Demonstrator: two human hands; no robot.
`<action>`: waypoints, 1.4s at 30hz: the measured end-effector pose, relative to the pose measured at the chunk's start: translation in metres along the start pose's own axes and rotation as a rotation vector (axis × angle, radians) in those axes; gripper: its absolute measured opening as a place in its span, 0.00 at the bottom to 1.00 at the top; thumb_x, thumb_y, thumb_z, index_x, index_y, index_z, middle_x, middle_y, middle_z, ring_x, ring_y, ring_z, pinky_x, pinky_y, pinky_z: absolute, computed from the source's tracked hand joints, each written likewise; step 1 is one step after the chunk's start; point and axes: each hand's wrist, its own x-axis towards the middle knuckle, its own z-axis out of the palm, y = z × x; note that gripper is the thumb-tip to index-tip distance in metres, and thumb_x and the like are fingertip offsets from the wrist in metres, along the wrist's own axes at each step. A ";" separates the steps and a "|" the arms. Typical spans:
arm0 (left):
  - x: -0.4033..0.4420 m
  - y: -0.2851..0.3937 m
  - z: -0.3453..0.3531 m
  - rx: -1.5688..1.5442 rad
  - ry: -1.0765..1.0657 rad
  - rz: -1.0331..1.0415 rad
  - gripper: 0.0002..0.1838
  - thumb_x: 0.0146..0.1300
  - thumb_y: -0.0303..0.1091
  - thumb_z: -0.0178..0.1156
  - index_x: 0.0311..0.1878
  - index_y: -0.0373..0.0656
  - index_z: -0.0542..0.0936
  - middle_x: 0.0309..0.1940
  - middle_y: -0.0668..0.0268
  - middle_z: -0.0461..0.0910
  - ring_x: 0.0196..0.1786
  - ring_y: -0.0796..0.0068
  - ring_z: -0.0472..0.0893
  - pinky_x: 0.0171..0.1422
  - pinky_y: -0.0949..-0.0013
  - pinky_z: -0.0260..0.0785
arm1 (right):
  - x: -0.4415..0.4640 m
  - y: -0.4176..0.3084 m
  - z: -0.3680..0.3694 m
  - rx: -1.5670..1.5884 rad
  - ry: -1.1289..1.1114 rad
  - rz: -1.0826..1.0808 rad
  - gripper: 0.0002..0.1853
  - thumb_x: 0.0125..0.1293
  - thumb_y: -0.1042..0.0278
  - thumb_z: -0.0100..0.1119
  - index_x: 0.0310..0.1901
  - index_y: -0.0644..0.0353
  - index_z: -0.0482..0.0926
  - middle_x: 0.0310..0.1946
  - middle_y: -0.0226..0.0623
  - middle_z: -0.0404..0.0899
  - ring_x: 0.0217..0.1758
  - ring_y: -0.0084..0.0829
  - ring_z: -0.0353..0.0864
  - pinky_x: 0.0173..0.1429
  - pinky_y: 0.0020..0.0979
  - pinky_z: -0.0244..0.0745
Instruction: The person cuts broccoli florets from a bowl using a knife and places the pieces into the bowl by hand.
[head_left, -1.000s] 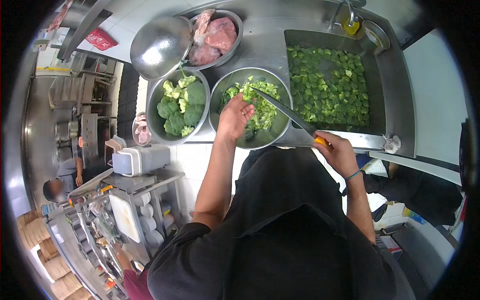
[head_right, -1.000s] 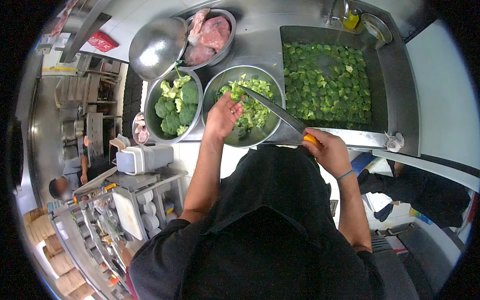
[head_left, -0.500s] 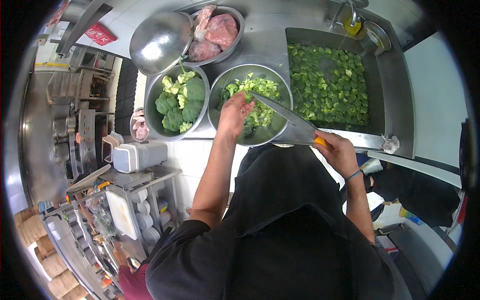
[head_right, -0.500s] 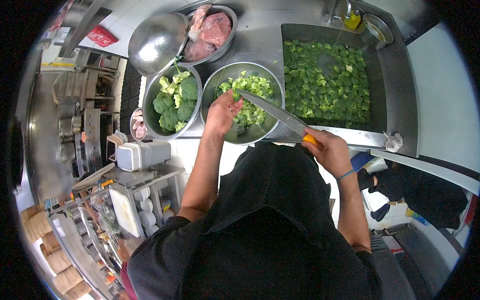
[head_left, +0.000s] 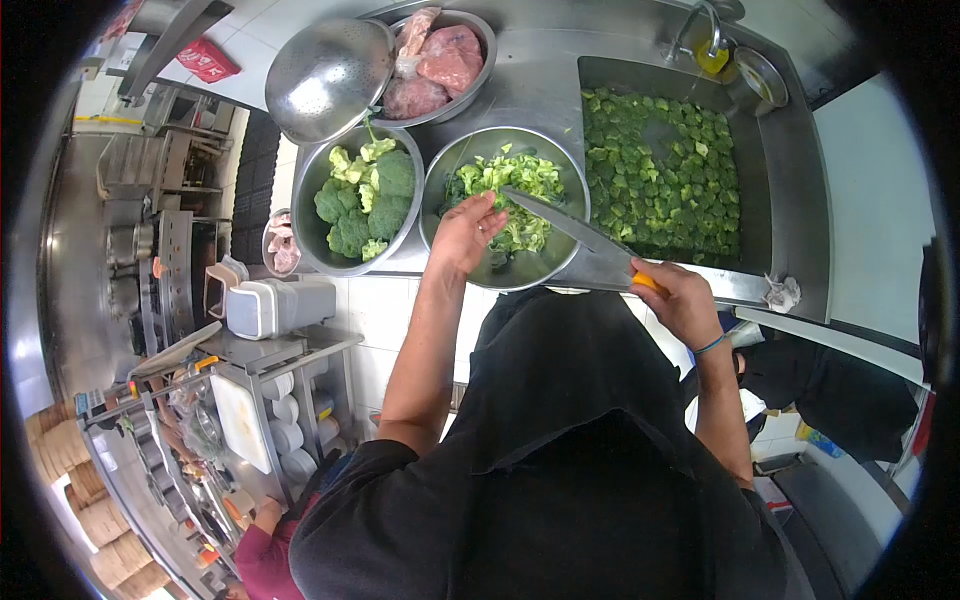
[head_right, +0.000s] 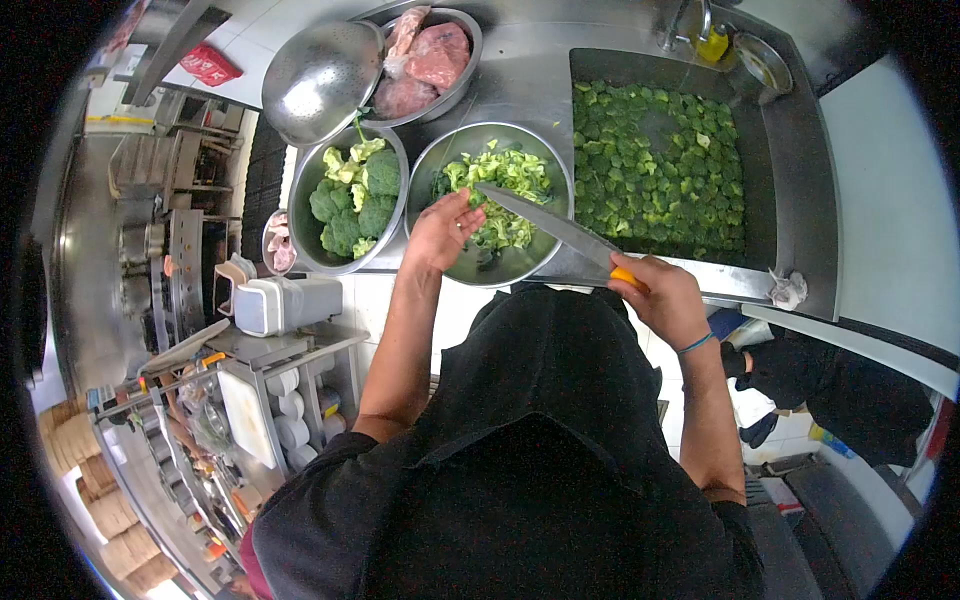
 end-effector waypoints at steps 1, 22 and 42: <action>0.000 0.000 0.000 0.007 0.005 0.001 0.13 0.75 0.34 0.71 0.53 0.39 0.80 0.41 0.66 0.82 0.47 0.68 0.85 0.60 0.64 0.81 | 0.000 -0.002 0.002 0.001 -0.002 0.000 0.23 0.66 0.59 0.79 0.62 0.50 0.88 0.39 0.43 0.89 0.38 0.48 0.89 0.42 0.41 0.82; 0.013 -0.024 -0.017 0.102 0.116 -0.014 0.24 0.74 0.35 0.71 0.63 0.31 0.73 0.45 0.60 0.81 0.47 0.63 0.87 0.60 0.60 0.83 | 0.012 -0.011 0.031 -0.105 -0.050 -0.006 0.19 0.72 0.54 0.72 0.59 0.51 0.88 0.45 0.45 0.91 0.45 0.51 0.91 0.47 0.46 0.85; 0.013 -0.053 0.024 0.230 0.101 0.139 0.17 0.69 0.32 0.76 0.55 0.37 0.83 0.40 0.69 0.85 0.38 0.80 0.83 0.45 0.71 0.77 | 0.040 -0.008 0.053 -0.137 -0.120 0.068 0.19 0.77 0.46 0.62 0.56 0.52 0.85 0.39 0.48 0.89 0.43 0.56 0.88 0.47 0.53 0.82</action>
